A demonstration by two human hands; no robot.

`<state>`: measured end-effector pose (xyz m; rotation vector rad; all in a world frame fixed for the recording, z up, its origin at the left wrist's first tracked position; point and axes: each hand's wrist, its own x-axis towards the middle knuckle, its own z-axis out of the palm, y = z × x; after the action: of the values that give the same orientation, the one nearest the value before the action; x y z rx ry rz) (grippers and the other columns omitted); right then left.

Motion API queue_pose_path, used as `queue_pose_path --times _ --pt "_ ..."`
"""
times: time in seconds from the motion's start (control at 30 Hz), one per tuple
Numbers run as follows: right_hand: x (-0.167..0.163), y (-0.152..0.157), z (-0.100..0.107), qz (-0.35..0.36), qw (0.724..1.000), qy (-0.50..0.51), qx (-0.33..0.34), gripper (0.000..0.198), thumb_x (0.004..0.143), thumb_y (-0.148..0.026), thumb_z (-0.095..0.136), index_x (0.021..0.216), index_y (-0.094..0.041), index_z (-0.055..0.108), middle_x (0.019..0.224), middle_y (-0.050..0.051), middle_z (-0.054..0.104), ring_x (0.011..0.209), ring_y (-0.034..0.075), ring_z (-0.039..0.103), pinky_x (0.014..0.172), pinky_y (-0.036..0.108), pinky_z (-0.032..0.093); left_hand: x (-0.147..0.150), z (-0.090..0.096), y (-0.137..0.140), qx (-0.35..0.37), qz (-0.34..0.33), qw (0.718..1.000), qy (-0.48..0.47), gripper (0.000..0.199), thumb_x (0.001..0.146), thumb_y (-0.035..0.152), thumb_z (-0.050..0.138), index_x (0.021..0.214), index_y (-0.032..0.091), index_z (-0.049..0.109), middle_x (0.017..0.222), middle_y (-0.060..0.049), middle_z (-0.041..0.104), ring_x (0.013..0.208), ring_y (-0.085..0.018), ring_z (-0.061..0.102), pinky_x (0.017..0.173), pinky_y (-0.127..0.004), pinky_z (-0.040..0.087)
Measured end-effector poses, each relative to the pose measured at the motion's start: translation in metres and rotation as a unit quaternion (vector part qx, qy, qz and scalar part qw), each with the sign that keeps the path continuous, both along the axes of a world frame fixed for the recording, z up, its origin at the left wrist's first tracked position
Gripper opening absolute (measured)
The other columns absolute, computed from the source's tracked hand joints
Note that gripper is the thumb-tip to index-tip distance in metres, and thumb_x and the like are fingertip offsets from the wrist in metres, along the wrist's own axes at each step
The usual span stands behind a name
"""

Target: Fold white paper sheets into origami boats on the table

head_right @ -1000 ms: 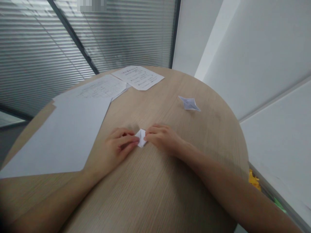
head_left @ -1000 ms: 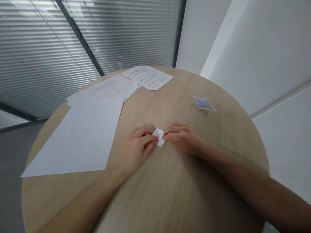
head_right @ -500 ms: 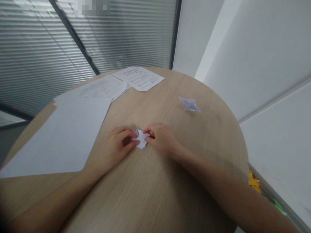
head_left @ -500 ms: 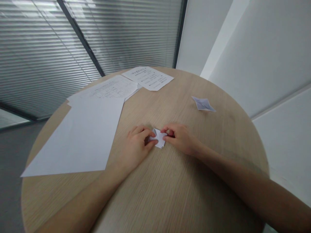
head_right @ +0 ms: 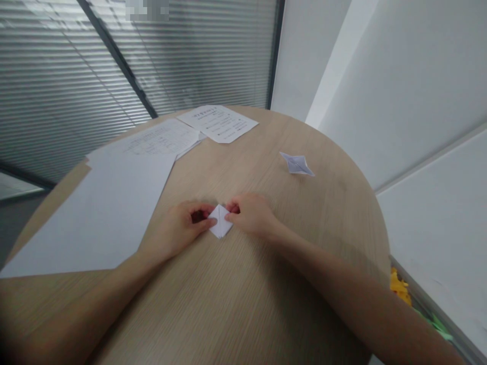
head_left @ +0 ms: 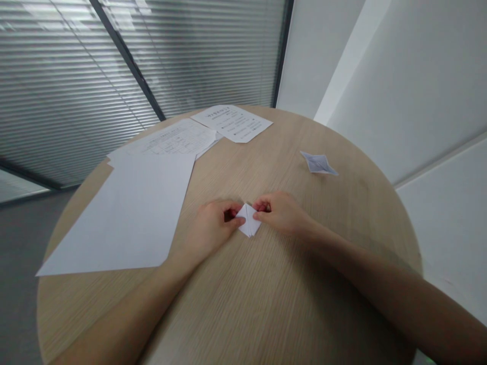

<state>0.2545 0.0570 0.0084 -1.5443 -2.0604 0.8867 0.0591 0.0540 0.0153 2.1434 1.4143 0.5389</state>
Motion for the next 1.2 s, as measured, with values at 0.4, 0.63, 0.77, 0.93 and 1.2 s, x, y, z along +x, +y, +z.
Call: queue_pose_path --times 0.4,0.63,0.77,0.93,1.2 --pt "0.002 -0.007 -0.002 0.024 0.995 0.032 0.086 0.019 0.075 -0.010 0.072 0.064 -0.017 0.060 0.060 -0.006 0.053 0.058 0.009 0.046 0.060 0.024 0.031 -0.003 0.000 0.000 0.065 -0.026 0.997 0.019 0.014 0.079 0.023 0.066 0.066 0.020 0.064 0.066 0.000 0.065 0.064 -0.016 0.057 0.058 -0.027 0.038" --pt "0.008 -0.004 -0.003 0.105 0.985 0.021 0.135 0.019 0.081 -0.009 0.067 0.065 -0.017 0.060 0.066 -0.002 0.058 0.067 0.011 0.052 0.068 0.025 0.035 -0.010 0.002 -0.003 0.124 -0.110 0.981 0.105 0.013 0.086 0.016 0.055 0.078 0.019 0.065 0.075 -0.004 0.066 0.074 -0.020 0.059 0.072 -0.034 0.043" --pt "0.010 -0.001 0.003 0.115 0.988 -0.002 0.104 0.013 0.081 -0.006 0.065 0.074 -0.016 0.064 0.070 -0.001 0.060 0.067 0.012 0.052 0.068 0.026 0.036 -0.009 0.000 -0.005 0.134 -0.112 0.976 0.133 0.015 0.090 0.016 0.051 0.083 0.018 0.064 0.079 -0.006 0.067 0.079 -0.023 0.061 0.075 -0.037 0.045" --pt "0.009 0.000 0.007 0.143 0.984 -0.020 0.105 0.015 0.081 -0.004 0.063 0.086 -0.016 0.069 0.077 0.002 0.065 0.075 0.014 0.055 0.072 0.027 0.038 -0.008 0.001 -0.002 0.099 -0.115 0.982 0.109 0.012 0.089 0.016 0.054 0.088 0.019 0.066 0.083 -0.005 0.067 0.081 -0.021 0.061 0.075 -0.034 0.046" --pt "0.013 -0.005 -0.005 0.173 0.963 -0.004 0.205 0.022 0.088 -0.005 0.055 0.071 -0.016 0.061 0.072 0.001 0.062 0.072 0.013 0.055 0.069 0.025 0.039 -0.009 -0.001 -0.011 0.185 -0.151 0.953 0.186 0.016 0.088 0.007 0.050 0.083 0.016 0.062 0.084 -0.006 0.065 0.080 -0.023 0.059 0.073 -0.036 0.045"
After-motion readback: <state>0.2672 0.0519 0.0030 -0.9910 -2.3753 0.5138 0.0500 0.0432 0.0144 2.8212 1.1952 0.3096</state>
